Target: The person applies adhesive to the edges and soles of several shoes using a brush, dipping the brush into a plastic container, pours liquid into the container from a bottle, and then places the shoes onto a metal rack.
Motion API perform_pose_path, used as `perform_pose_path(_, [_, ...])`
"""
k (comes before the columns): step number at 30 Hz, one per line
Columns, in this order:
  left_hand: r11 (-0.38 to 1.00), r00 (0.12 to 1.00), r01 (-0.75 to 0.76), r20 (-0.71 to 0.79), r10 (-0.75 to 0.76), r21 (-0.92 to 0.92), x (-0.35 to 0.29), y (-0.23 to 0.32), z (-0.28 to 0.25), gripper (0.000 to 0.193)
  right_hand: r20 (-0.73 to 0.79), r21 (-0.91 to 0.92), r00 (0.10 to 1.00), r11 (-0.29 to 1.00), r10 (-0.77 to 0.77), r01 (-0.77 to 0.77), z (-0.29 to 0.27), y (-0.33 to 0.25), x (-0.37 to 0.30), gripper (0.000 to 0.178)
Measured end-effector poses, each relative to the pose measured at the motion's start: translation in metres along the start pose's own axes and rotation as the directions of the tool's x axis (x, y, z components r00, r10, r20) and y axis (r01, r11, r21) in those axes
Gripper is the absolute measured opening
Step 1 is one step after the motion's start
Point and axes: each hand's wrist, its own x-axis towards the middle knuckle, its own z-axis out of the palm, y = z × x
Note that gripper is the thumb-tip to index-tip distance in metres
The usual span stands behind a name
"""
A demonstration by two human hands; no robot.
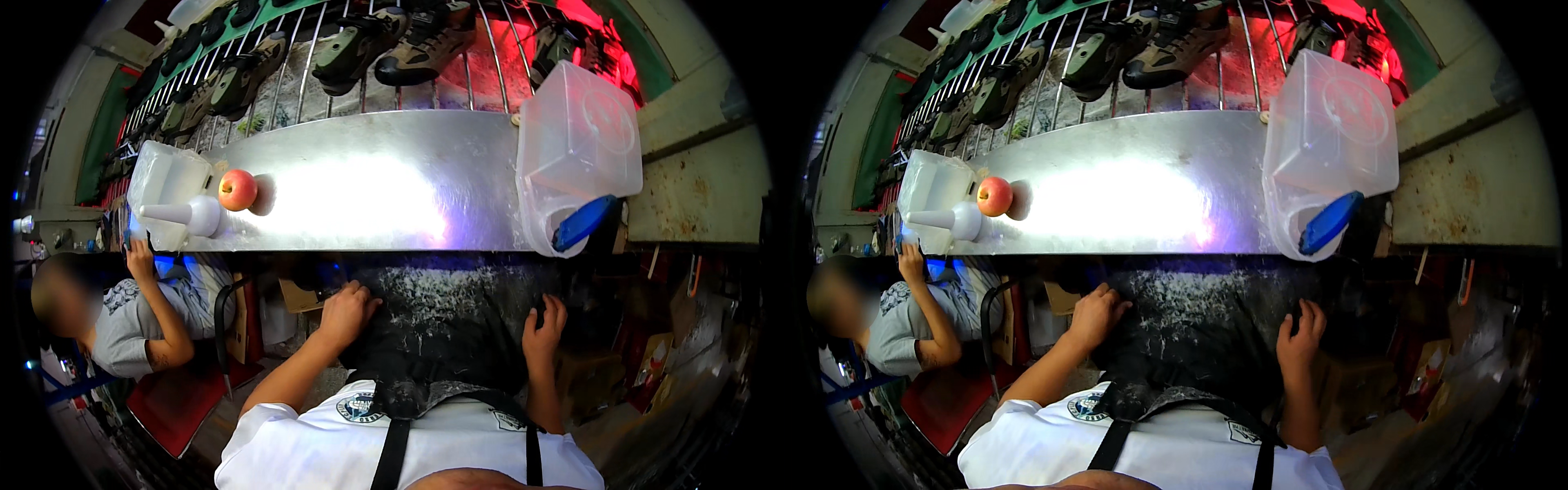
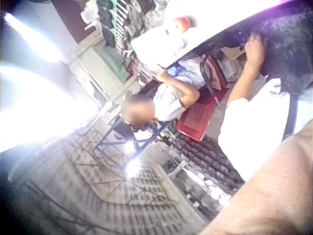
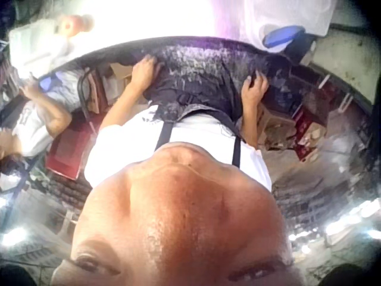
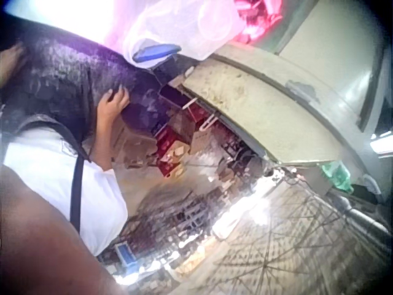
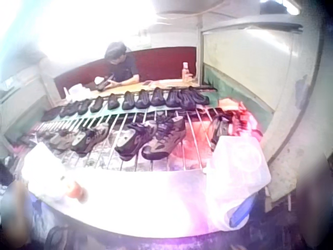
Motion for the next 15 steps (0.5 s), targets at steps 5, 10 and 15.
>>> perform_pose_path(5, [0.993, 0.989, -0.097, -0.114, 0.089, -0.062, 0.007, 0.007, 0.009, 0.025, -0.025, 0.025, 1.000, 1.000, 0.000, 0.000, 0.007, 0.003, 0.006, 0.039])
perform_pose_path(10, [0.986, 0.986, -0.164, -0.024, 0.164, 0.009, 0.016, 0.002, 0.015, 0.017, 0.002, 0.012, 0.999, 0.999, 0.045, -0.045, 0.003, 0.004, 0.001, 0.039])
perform_pose_path(15, [0.975, 0.976, -0.210, -0.047, 0.214, 0.074, 0.017, 0.000, 0.002, 0.014, -0.003, 0.007, 0.999, 0.999, 0.032, -0.032, 0.003, 0.002, 0.010, 0.039])
